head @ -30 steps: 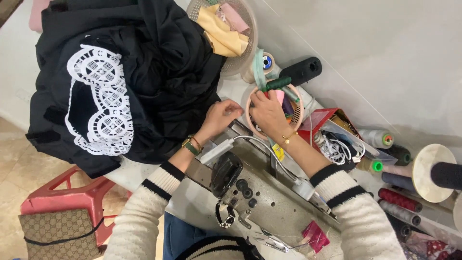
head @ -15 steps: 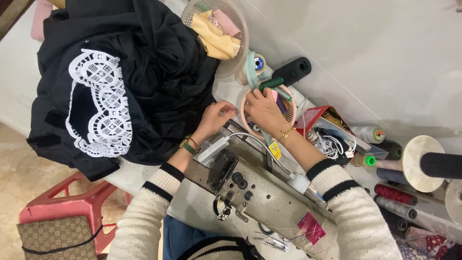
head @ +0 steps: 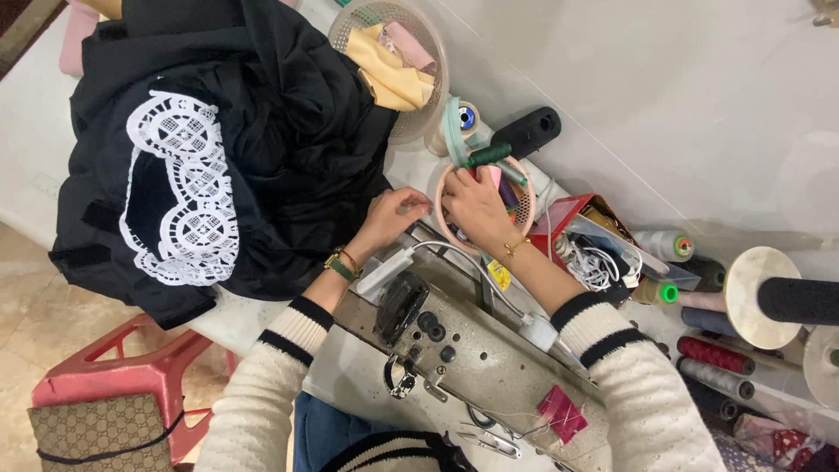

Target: The person threads a sewing machine by guiding thread from a spool through the machine's tensioners and needle area. They use scissors to cut the thread and handle a basket of thread spools, moving it aside to access the workspace.

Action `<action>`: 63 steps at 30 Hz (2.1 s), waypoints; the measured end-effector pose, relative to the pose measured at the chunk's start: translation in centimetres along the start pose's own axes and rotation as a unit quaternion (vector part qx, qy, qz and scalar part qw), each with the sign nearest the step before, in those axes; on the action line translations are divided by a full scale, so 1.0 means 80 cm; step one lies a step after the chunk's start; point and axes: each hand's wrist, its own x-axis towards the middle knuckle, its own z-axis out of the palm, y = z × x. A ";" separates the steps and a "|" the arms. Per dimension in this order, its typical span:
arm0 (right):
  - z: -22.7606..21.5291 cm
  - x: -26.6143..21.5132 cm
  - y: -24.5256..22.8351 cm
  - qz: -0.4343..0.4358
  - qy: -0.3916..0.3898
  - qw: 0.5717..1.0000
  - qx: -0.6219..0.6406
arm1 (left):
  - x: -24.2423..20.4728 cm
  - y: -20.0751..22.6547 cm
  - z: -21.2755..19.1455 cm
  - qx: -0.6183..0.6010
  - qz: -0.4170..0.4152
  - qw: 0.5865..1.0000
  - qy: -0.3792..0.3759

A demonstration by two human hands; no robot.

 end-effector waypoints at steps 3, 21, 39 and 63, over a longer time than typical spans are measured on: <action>-0.002 0.006 -0.001 0.002 0.031 1.000 0.004 | -0.001 0.005 -0.002 0.000 -0.001 1.000 -0.003; -0.018 0.001 -0.009 -0.069 0.051 0.995 -0.045 | 0.001 -0.006 -0.004 -0.003 0.015 1.000 -0.020; -0.074 -0.006 -0.006 0.011 0.022 0.998 0.053 | 0.000 -0.004 -0.006 -0.008 0.028 0.999 -0.031; -0.470 -0.208 -0.167 0.358 0.293 0.834 0.301 | -0.030 0.074 -0.045 -0.152 0.133 0.966 0.163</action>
